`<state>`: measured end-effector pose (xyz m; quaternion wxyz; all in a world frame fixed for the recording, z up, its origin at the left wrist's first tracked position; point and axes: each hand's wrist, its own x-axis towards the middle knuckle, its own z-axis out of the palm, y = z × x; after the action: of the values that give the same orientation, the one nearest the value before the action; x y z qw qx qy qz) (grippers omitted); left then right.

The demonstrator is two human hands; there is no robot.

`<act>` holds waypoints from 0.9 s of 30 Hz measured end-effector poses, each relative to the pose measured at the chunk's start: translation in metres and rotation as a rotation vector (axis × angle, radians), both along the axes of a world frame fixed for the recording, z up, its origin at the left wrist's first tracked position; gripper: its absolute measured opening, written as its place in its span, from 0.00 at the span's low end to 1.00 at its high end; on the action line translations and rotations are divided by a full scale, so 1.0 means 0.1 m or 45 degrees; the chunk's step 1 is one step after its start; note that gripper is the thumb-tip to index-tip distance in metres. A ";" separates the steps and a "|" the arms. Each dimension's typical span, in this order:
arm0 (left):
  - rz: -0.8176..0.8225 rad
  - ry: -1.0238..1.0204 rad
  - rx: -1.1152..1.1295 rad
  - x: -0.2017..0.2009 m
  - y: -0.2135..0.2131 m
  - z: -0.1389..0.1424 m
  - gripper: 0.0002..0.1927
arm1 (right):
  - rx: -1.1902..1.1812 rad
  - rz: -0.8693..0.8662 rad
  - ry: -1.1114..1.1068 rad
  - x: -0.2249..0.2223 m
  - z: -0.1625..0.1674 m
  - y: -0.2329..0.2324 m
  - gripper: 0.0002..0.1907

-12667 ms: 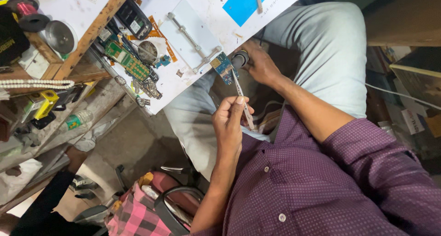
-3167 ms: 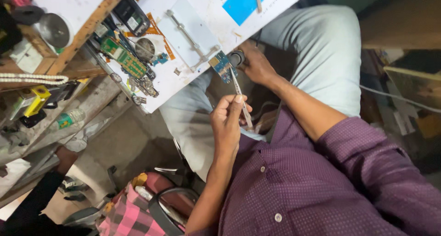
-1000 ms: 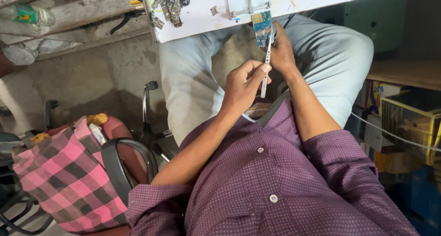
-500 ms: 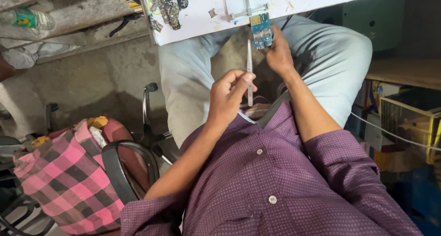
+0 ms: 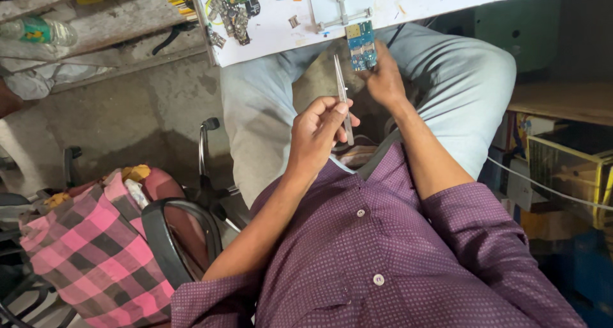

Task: The person sits at a workbench holding a phone motherboard against a fixture. They use a hot air gun to heat the board, then use tweezers to work on components on the board, continuing to manipulate the board and tweezers throughout the episode.

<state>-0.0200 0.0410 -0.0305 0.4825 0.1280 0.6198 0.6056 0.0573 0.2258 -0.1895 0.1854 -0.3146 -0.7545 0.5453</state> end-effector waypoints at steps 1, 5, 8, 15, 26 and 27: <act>0.001 -0.006 0.010 0.00 0.00 0.00 0.15 | 0.041 0.019 0.016 0.00 0.00 0.00 0.27; 0.008 0.021 0.000 -0.02 -0.01 0.01 0.15 | 0.087 0.023 0.089 0.00 -0.01 -0.01 0.30; 0.016 0.016 0.012 -0.03 -0.01 0.00 0.16 | 0.150 0.042 0.037 0.01 -0.02 -0.01 0.28; 0.013 -0.030 0.079 -0.08 -0.04 -0.03 0.15 | 0.001 0.009 0.060 -0.02 -0.01 -0.04 0.27; 0.047 -0.125 0.076 -0.11 -0.07 -0.08 0.13 | -0.057 0.012 -0.014 -0.03 -0.01 -0.04 0.27; 0.051 -0.118 0.076 -0.10 -0.06 -0.08 0.14 | -0.043 0.022 0.002 -0.02 -0.01 -0.04 0.27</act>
<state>-0.0301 0.0348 -0.0384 0.4943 0.1017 0.5808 0.6387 0.0550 0.2216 -0.1903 0.1758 -0.3108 -0.7477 0.5598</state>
